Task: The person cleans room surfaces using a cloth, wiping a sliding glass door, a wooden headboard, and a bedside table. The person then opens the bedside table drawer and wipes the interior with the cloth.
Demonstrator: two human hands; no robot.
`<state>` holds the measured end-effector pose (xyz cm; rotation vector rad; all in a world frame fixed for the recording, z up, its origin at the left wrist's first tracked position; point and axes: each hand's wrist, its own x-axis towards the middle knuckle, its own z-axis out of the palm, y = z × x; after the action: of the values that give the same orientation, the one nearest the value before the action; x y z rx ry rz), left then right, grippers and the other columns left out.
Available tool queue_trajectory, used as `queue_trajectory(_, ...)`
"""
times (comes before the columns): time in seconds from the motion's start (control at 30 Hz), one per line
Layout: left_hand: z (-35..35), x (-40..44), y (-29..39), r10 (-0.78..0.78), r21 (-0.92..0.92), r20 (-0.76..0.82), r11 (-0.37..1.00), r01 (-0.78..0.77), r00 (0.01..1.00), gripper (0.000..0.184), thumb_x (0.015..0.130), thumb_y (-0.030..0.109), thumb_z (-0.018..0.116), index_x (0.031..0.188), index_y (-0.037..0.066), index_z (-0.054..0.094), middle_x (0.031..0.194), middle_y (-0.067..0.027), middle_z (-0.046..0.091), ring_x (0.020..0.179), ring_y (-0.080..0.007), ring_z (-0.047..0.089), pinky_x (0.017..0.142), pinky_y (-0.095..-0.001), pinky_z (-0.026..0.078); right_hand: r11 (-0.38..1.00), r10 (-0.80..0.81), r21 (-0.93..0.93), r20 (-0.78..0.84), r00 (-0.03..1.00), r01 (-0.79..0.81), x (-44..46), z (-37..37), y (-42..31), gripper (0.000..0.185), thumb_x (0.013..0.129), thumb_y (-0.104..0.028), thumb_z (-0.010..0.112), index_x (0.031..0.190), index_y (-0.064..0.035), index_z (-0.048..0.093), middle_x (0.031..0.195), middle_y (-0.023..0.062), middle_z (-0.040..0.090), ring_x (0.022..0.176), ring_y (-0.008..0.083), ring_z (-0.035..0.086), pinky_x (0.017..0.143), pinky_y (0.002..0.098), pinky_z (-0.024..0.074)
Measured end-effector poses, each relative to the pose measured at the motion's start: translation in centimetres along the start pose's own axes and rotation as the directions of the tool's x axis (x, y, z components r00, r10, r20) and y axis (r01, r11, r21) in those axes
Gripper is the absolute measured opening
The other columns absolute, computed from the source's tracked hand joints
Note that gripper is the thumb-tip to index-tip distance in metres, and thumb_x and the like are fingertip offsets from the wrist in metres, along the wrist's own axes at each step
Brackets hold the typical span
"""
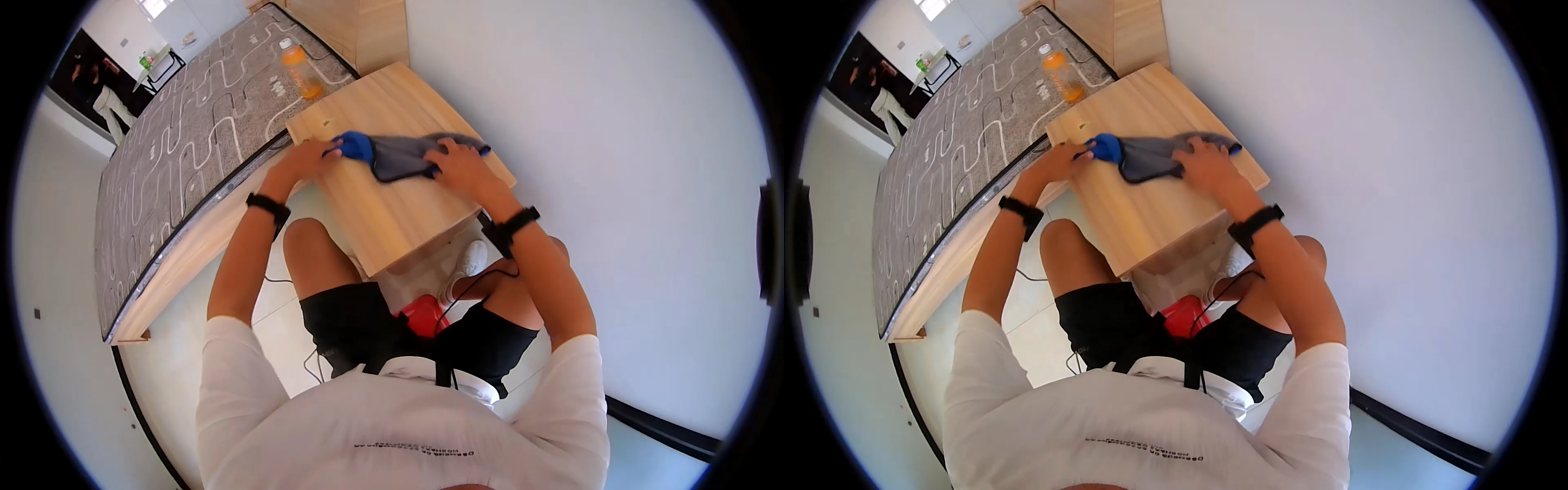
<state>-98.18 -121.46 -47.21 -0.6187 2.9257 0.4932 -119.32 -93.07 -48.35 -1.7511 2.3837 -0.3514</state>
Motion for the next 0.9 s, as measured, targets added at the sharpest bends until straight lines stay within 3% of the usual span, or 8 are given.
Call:
queue_trajectory(0.07,0.0,-1.5,0.1,0.067,-0.083,0.084,0.995,-0.060,0.994,0.058,0.098,0.055,0.043,0.125,0.006,0.061,0.114,-0.0275,0.061,0.116,-0.0380,0.050,0.103,-0.0380,0.039,1.000,-0.011,0.012,0.036,0.999,0.011,-1.3,0.1,-0.6,0.035,0.086,-0.011,0.058,0.121,-0.0175,0.060,0.138,0.0158,0.046,0.121,0.0376,0.049,0.102,0.0522,0.0424)
queue_trajectory(0.17,0.0,-2.5,0.2,0.082,-0.255,0.125,0.966,-0.048,0.989,0.055,0.102,0.049,0.040,0.121,-0.001,0.055,0.105,-0.0183,0.049,0.093,-0.0314,0.053,0.091,-0.0378,0.041,0.989,-0.126,0.067,-0.060,0.990,0.129,-1.4,0.8,0.4,0.033,0.082,-0.002,0.058,0.112,-0.0147,0.062,0.129,0.0154,0.050,0.112,0.0377,0.053,0.097,0.0481,0.0454)
queue_trajectory(0.23,-0.2,-1.7,0.5,0.036,-0.068,0.167,0.997,-0.025,0.985,0.061,0.101,0.054,0.041,0.122,-0.003,0.049,0.110,-0.0212,0.049,0.096,-0.0323,0.053,0.093,-0.0383,0.041,0.909,-0.301,0.244,-0.178,0.937,0.338,0.1,0.9,2.1,0.034,0.079,0.006,0.058,0.107,-0.0124,0.061,0.126,0.0157,0.052,0.111,0.0378,0.053,0.095,0.0468,0.0452)
queue_trajectory(0.37,-1.9,1.7,0.8,-0.142,0.028,0.189,0.990,0.139,0.972,0.073,0.088,0.065,0.054,0.118,-0.002,0.051,0.120,-0.0296,0.051,0.110,-0.0361,0.054,0.097,-0.0379,0.041,0.899,-0.242,0.322,-0.198,0.950,0.296,0.1,0.7,2.8,0.033,0.078,0.007,0.059,0.106,-0.0115,0.061,0.123,0.0154,0.053,0.112,0.0368,0.053,0.092,0.0474,0.0446)
queue_trajectory(0.47,-2.0,3.8,0.5,-0.201,0.207,0.222,0.966,0.155,0.954,0.076,0.082,0.064,0.063,0.119,-0.001,0.051,0.118,-0.0275,0.055,0.110,-0.0364,0.056,0.095,-0.0392,0.043,0.945,-0.169,0.262,-0.122,0.978,0.196,-1.4,1.0,3.6,0.025,0.084,-0.001,0.063,0.108,-0.0077,0.057,0.126,0.0149,0.051,0.115,0.0362,0.052,0.094,0.0458,0.0441)
queue_trajectory(0.63,-2.5,5.2,3.3,-0.156,0.137,0.394,0.984,0.110,0.906,0.085,0.076,0.055,0.075,0.132,0.001,0.042,0.126,-0.0279,0.052,0.118,-0.0371,0.053,0.100,-0.0399,0.042,0.943,-0.210,0.199,-0.265,0.941,0.267,-4.7,0.4,4.6,0.014,0.089,-0.016,0.062,0.099,-0.0059,0.060,0.114,0.0122,0.056,0.105,0.0313,0.056,0.087,0.0437,0.0453)
queue_trajectory(0.8,0.4,3.6,8.0,0.043,0.274,0.281,0.954,-0.124,0.959,0.119,0.065,0.047,0.086,0.149,0.002,0.015,0.147,-0.0290,0.030,0.138,-0.0368,0.035,0.113,-0.0385,0.032,0.977,-0.124,0.135,-0.270,0.955,0.165,-6.7,-0.8,7.6,0.019,0.091,-0.025,0.060,0.094,-0.0065,0.062,0.108,0.0108,0.056,0.103,0.0289,0.055,0.086,0.0427,0.0446)
queue_trajectory(0.9,-1.1,6.3,6.6,-0.008,0.080,0.361,0.997,-0.022,0.932,0.127,0.061,0.047,0.088,0.152,0.002,0.011,0.152,-0.0327,0.020,0.144,-0.0418,0.021,0.117,-0.0418,0.024,0.969,-0.150,0.132,-0.352,0.924,0.207,-7.1,0.8,7.4,0.021,0.091,-0.028,0.060,0.092,-0.0071,0.063,0.108,0.0103,0.056,0.104,0.0278,0.055,0.087,0.0410,0.0440)
